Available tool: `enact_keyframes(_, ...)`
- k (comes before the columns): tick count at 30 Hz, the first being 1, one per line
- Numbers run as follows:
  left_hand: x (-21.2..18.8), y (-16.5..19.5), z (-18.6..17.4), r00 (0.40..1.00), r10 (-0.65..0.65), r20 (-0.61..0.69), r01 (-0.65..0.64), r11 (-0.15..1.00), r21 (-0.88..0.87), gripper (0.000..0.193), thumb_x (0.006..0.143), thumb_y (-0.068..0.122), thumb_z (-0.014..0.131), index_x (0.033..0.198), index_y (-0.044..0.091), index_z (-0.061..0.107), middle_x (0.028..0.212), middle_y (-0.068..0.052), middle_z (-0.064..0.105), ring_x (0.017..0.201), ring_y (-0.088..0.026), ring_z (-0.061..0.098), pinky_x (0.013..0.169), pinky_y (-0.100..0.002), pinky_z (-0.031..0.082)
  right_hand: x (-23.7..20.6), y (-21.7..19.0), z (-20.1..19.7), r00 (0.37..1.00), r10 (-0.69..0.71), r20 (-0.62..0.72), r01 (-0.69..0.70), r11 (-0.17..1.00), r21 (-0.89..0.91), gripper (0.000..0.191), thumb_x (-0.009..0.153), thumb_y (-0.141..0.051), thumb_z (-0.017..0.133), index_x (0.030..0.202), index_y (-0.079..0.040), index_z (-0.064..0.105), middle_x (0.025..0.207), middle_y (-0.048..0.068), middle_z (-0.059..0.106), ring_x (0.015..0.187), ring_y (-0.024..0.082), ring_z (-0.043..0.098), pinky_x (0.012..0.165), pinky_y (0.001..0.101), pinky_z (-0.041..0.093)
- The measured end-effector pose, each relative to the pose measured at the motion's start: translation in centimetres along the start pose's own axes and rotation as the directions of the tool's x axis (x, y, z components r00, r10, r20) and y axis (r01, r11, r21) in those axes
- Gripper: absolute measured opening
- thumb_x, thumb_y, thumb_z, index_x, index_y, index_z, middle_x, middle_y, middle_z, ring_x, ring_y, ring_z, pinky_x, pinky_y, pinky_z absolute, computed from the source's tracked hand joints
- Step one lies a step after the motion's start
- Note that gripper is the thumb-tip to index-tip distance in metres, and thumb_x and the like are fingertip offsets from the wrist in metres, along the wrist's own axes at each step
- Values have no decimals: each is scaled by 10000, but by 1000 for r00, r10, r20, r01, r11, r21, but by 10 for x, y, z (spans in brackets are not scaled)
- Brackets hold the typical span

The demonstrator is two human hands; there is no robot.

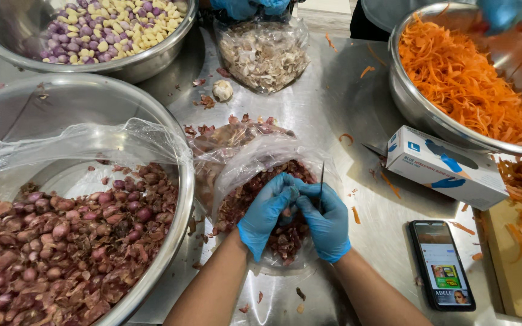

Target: The person peels shallots one at a time with a small paring knife, cutting off the root end and removing the outer skin over a plastic bag, then places the peeled shallot in a large metal bowl. Another worker across the table peels garlic at the same time.

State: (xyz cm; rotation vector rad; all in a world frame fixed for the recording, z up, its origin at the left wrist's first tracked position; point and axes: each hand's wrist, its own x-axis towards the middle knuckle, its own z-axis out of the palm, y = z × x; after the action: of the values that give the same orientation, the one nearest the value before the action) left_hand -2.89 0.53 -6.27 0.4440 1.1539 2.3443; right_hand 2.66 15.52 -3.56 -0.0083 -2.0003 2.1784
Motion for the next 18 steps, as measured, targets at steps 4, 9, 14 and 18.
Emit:
enact_keyframes(4, -2, -2, 0, 1000, 19, 3, -19, 995, 97, 198, 1029, 279, 620, 1123, 108, 584, 912, 47, 595, 693, -19, 477, 611, -188, 412, 3, 17, -8, 998, 48, -30, -47, 999, 10, 30, 996, 4, 658, 1023, 16, 662, 907, 72, 676, 764, 112, 593, 679, 257, 477)
enact_keyframes(9, -2, -1, 5, 999, 42, 10, -43, 997, 61, 193, 1035, 236, 642, 1141, 93, 569, 861, 22, 561, 695, -36, 479, 605, -198, 397, 7, 21, -9, 1000, -7, 22, 8, 999, -37, 37, 994, -28, 598, 1021, -10, 616, 889, 34, 650, 782, 109, 647, 715, 259, 550)
enact_keyframes(14, -1, 2, 12, 998, 30, -48, -25, 994, 111, 323, 972, 253, 657, 1244, 113, 551, 865, 35, 586, 701, -29, 492, 624, -202, 418, 8, 19, -7, 999, 25, -22, -27, 995, -100, 47, 992, -41, 562, 1009, -23, 603, 862, 26, 654, 751, 106, 651, 696, 262, 560)
enact_keyframes(18, -4, 5, 11, 998, 19, -65, -15, 998, 65, 270, 1003, 256, 654, 1213, 98, 591, 851, 27, 580, 677, -30, 482, 596, -195, 387, 10, 19, -8, 991, -41, -128, 21, 988, -155, 44, 1035, -35, 605, 1021, -9, 637, 876, 20, 616, 783, 75, 554, 703, 246, 489)
